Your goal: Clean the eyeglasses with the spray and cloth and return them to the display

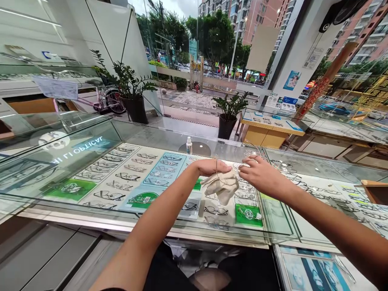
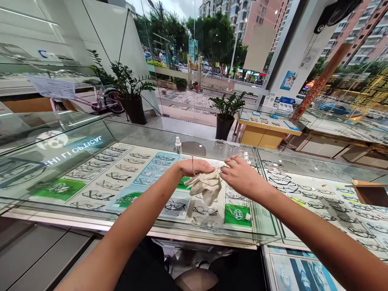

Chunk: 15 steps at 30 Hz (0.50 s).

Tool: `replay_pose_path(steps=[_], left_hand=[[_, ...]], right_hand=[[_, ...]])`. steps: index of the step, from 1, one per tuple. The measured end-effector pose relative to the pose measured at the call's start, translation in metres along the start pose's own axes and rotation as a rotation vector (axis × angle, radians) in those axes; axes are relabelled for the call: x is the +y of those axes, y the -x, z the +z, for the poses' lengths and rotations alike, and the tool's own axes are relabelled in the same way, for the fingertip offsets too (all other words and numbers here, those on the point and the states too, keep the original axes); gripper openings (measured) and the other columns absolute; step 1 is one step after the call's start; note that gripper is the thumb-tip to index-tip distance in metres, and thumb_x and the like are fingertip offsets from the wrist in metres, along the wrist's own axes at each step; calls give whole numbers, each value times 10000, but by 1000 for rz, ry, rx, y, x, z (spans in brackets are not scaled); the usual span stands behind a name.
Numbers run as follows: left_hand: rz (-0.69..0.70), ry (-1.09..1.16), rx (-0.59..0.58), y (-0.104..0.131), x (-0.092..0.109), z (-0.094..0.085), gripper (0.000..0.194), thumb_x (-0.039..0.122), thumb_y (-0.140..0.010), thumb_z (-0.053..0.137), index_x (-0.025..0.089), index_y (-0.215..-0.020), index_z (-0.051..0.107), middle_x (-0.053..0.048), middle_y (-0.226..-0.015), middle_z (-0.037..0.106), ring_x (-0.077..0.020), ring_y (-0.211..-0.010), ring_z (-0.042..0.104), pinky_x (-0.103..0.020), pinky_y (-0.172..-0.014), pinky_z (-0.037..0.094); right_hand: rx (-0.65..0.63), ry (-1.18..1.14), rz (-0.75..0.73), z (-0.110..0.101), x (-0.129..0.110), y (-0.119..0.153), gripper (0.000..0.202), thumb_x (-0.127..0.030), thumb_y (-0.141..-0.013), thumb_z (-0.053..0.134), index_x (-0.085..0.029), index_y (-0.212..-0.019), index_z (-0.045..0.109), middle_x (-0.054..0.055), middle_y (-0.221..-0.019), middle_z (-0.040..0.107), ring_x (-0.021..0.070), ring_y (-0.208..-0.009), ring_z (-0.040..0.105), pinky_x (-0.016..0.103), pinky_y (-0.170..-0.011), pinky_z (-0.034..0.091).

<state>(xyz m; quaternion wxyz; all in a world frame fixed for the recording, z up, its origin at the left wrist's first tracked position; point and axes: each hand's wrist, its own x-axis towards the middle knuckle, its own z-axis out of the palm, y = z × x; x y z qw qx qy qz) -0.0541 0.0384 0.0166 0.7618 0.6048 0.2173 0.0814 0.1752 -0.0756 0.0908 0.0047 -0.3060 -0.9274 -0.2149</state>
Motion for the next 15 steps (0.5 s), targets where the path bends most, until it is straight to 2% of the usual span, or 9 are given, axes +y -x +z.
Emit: replay_pose_path(steps=[2, 6, 11, 15], left_hand=[[1, -12, -47, -4, -3, 5, 478, 567, -655, 920, 134, -697, 723, -62, -644, 681, -153, -525, 559, -263, -475, 394], [90, -34, -77, -11, -5, 15, 451, 439, -581, 980, 139, -679, 657, -12, -636, 611, -119, -550, 525, -236, -504, 363], [155, -130, -20, -8, 1, 26, 519, 521, -648, 929, 140, -679, 578, 22, -638, 510, -80, -567, 396, -227, -512, 270], [162, -270, 16, -2, 6, 24, 552, 518, -682, 906, 162, -623, 489, 42, -596, 406, -74, -557, 303, -240, -502, 197]], right_hand=[[3, 2, -11, 0, -2, -3, 224, -63, -964, 566, -205, -917, 732, 106, -971, 759, 318, -1152, 618, 465, -1065, 364], [10, -5, -16, 1, -4, -8, 223, -68, -959, 574, -215, -901, 731, 93, -939, 758, 306, -1087, 613, 452, -1036, 373], [-50, 102, -37, -3, -2, -9, 182, -80, -970, 574, -198, -895, 690, 76, -943, 742, 283, -1013, 593, 436, -974, 387], [-68, 116, -17, -4, 0, -8, 171, -86, -977, 571, -202, -885, 658, 54, -920, 728, 276, -1002, 592, 430, -956, 378]])
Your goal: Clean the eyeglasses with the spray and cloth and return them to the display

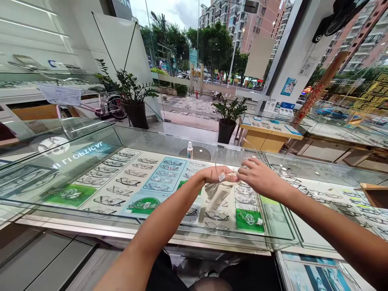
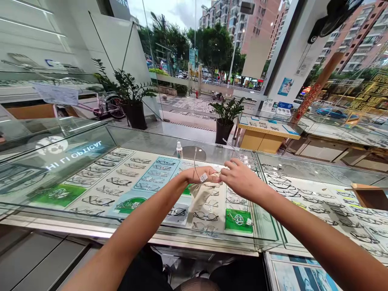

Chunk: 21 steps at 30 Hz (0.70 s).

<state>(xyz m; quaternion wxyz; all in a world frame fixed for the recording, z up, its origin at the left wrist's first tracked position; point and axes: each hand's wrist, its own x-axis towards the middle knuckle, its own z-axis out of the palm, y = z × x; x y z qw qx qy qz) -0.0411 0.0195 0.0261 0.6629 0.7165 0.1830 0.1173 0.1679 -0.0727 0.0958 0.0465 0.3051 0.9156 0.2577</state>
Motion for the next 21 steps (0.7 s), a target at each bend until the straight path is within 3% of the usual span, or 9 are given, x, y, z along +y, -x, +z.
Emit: replay_pose_path(steps=[4, 10, 16, 21], left_hand=[[-20, 34, -41, 3, -1, -7, 537, 524, -708, 886, 163, -635, 495, 37, -602, 403, -80, -563, 319, -241, -514, 236], [-34, 158, -69, -2, -9, -6, 499, 492, -630, 936, 139, -818, 637, 1, -694, 558, -106, -587, 453, -235, -522, 331], [50, 110, 84, -11, -11, 8, 577, 543, -615, 943, 148, -647, 523, 53, -602, 423, -64, -563, 305, -235, -516, 195], [-30, 290, 116, -14, -13, 4, 587, 621, -636, 918, 133, -711, 601, 18, -649, 547, -93, -582, 446, -247, -564, 347]], right_hand=[[-9, -12, 15, 4, 1, 1, 164, -92, -984, 572, -206, -907, 662, 59, -951, 742, 279, -1051, 600, 425, -967, 363], [-8, -31, 70, 9, 0, 6, 124, -98, -972, 608, -190, -948, 687, 73, -992, 755, 296, -1114, 615, 431, -984, 348], [-6, -46, 119, 13, -1, 11, 145, -91, -972, 601, -198, -927, 688, 66, -968, 753, 279, -1058, 613, 425, -969, 358], [21, -26, 177, 15, 2, 16, 154, -98, -982, 585, -196, -930, 692, 64, -978, 760, 278, -1055, 612, 443, -994, 347]])
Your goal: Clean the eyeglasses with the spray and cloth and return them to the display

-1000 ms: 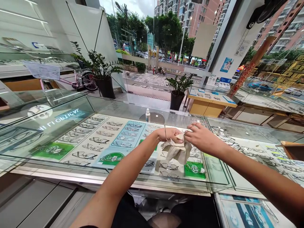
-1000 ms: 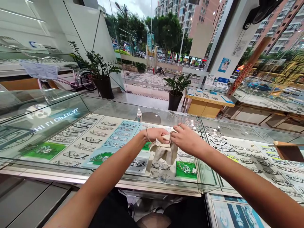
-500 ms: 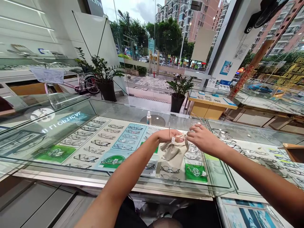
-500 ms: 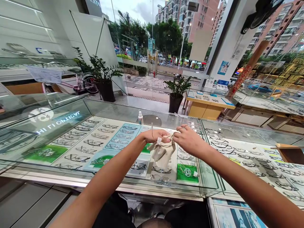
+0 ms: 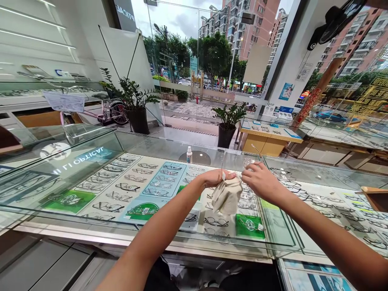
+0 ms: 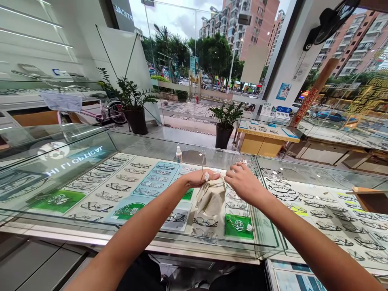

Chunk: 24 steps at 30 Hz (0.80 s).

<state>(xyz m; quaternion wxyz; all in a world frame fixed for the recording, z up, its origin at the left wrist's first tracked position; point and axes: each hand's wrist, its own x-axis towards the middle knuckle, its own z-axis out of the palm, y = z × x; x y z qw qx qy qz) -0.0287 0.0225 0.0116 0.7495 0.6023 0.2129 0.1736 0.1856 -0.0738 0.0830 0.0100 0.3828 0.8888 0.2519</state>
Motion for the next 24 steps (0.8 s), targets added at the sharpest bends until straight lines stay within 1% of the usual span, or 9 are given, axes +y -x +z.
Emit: replay_pose_path(steps=[3, 6, 9, 11, 13, 15, 19, 21, 24], left_hand=[[-30, 151, 118, -4, -2, -9, 601, 641, -649, 909, 114, -809, 668, -24, -714, 636, -121, -622, 548, -266, -626, 449], [39, 251, 248, -9, -3, -15, 572, 594, -695, 906, 103, -914, 710, -51, -773, 683, -137, -660, 599, -264, -648, 482], [129, 294, 285, -10, 0, -16, 516, 548, -767, 875, 94, -961, 725, -65, -817, 705, -135, -676, 609, -253, -646, 480], [175, 296, 292, -9, 2, -15, 512, 552, -789, 856, 91, -971, 728, -66, -826, 708, -133, -679, 608, -251, -651, 477], [204, 279, 286, -7, 5, -12, 543, 590, -792, 837, 89, -971, 730, -69, -823, 707, -138, -689, 613, -254, -662, 477], [222, 254, 259, -4, 7, -9, 570, 624, -791, 823, 88, -962, 730, -73, -824, 705, -142, -702, 616, -254, -678, 477], [252, 223, 189, 3, 13, -3, 571, 633, -789, 820, 89, -935, 723, -76, -826, 704, -137, -717, 617, -243, -699, 476], [266, 219, 170, 5, 16, 0, 572, 638, -792, 815, 92, -934, 722, -76, -822, 705, -137, -721, 622, -236, -699, 476], [271, 218, 151, 7, 17, 2, 575, 644, -785, 819, 97, -934, 724, -80, -832, 715, -139, -723, 630, -235, -707, 486]], right_hand=[[26, -11, 66, -2, 6, 4, 186, -86, -978, 571, -192, -911, 708, 82, -981, 773, 288, -1064, 620, 452, -985, 352], [116, -176, 222, -5, 16, 9, 211, -160, -1011, 549, -206, -919, 734, 93, -997, 790, 300, -1074, 622, 459, -963, 372], [285, -581, 459, -6, 25, 11, 224, -338, -1023, 565, -231, -978, 756, 85, -1066, 801, 294, -1035, 633, 440, -913, 421], [375, -933, 599, -5, 28, 7, 271, -457, -985, 608, -239, -975, 769, 80, -1068, 803, 282, -994, 650, 424, -884, 449], [441, -1254, 686, -3, 27, -1, 309, -528, -923, 672, -239, -950, 780, 80, -1051, 807, 276, -995, 661, 421, -898, 459], [496, -1474, 713, -2, 23, -11, 310, -537, -870, 734, -240, -936, 793, 80, -1071, 810, 273, -1056, 657, 424, -962, 449], [556, -1698, 730, 2, 12, -29, 275, -509, -827, 791, -250, -917, 816, 72, -1113, 806, 261, -1128, 641, 421, -1055, 417], [570, -1793, 728, 5, 6, -36, 280, -506, -812, 808, -245, -911, 820, 72, -1120, 801, 253, -1110, 646, 408, -1042, 433], [581, -1917, 718, 11, -2, -43, 307, -511, -796, 824, -237, -935, 826, 69, -1147, 791, 231, -1059, 654, 363, -964, 477]])
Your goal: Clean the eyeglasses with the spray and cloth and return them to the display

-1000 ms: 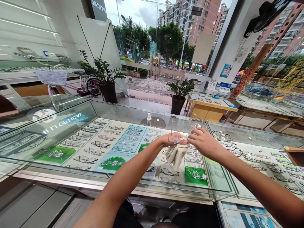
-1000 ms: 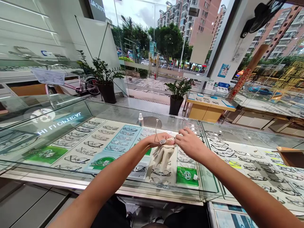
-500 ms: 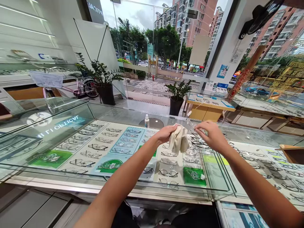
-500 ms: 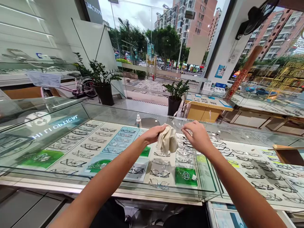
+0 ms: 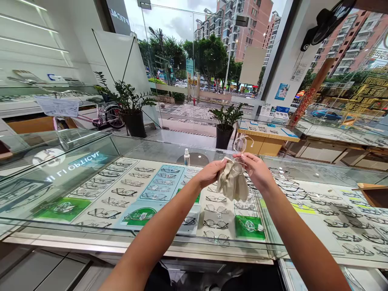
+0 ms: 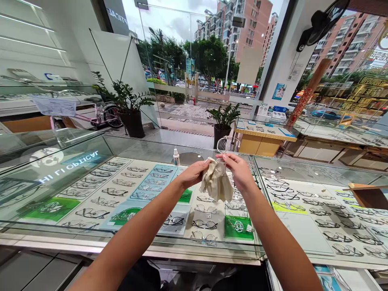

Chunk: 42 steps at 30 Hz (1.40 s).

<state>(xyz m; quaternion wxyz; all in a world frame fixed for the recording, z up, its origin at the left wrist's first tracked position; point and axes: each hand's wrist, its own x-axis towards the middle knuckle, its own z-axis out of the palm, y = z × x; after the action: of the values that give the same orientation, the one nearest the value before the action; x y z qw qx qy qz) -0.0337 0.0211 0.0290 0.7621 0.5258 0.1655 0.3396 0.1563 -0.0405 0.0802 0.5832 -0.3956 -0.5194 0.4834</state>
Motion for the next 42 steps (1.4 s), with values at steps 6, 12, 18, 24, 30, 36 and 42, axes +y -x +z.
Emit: replay_pose_path(steps=[6, 12, 18, 24, 30, 36, 42], left_hand=[[46, 15, 26, 1, -3, 4, 578, 635, -776, 832, 100, -968, 727, -75, -838, 716, -132, -722, 631, -235, -716, 495], [8, -29, 27, 3, 0, -2, 584, 642, -788, 818, 96, -979, 733, -92, -868, 720, -142, -745, 624, -239, -718, 484], [-41, -142, 5, 3, 4, -18, 574, 674, -793, 791, 111, -883, 730, -72, -827, 703, -130, -722, 593, -235, -715, 464], [-149, -369, -75, 7, 9, -25, 596, 720, -825, 719, 134, -931, 758, -80, -843, 698, -165, -734, 583, -268, -687, 461], [-213, -488, -185, 12, 19, -21, 555, 694, -822, 734, 141, -788, 705, -21, -699, 603, -126, -636, 491, -248, -605, 376], [-186, -454, -201, 12, 21, -14, 469, 595, -805, 799, 141, -810, 684, -11, -725, 586, -120, -654, 492, -243, -613, 370], [-65, -355, -60, 6, 12, -2, 443, 527, -804, 827, 114, -914, 710, -39, -803, 643, -117, -705, 536, -233, -658, 377]], right_hand=[[22, -152, 8, 13, 19, -3, 295, -475, -788, 853, -227, -944, 815, 69, -1131, 795, 200, -949, 683, 301, -796, 536], [48, -214, 18, 9, 31, -7, 277, -451, -781, 862, -223, -931, 817, 60, -1042, 797, 164, -824, 667, 272, -708, 537], [88, -87, -116, -5, 45, -14, 254, -486, -827, 820, -245, -906, 801, 49, -1018, 784, 215, -1005, 671, 365, -968, 517], [-16, -20, -75, -14, 56, -13, 235, -486, -820, 822, -258, -869, 791, 40, -989, 782, 243, -1050, 672, 406, -1034, 486], [-119, -6, -21, -13, 61, -11, 250, -503, -823, 816, -257, -862, 799, 39, -984, 776, 233, -1036, 670, 379, -1014, 487], [-115, -53, 11, -11, 61, -10, 275, -507, -802, 832, -243, -875, 805, 44, -984, 769, 222, -998, 670, 359, -950, 520], [-30, -218, 72, -7, 62, -9, 276, -480, -763, 870, -241, -877, 788, 30, -960, 764, 173, -814, 659, 284, -697, 532]])
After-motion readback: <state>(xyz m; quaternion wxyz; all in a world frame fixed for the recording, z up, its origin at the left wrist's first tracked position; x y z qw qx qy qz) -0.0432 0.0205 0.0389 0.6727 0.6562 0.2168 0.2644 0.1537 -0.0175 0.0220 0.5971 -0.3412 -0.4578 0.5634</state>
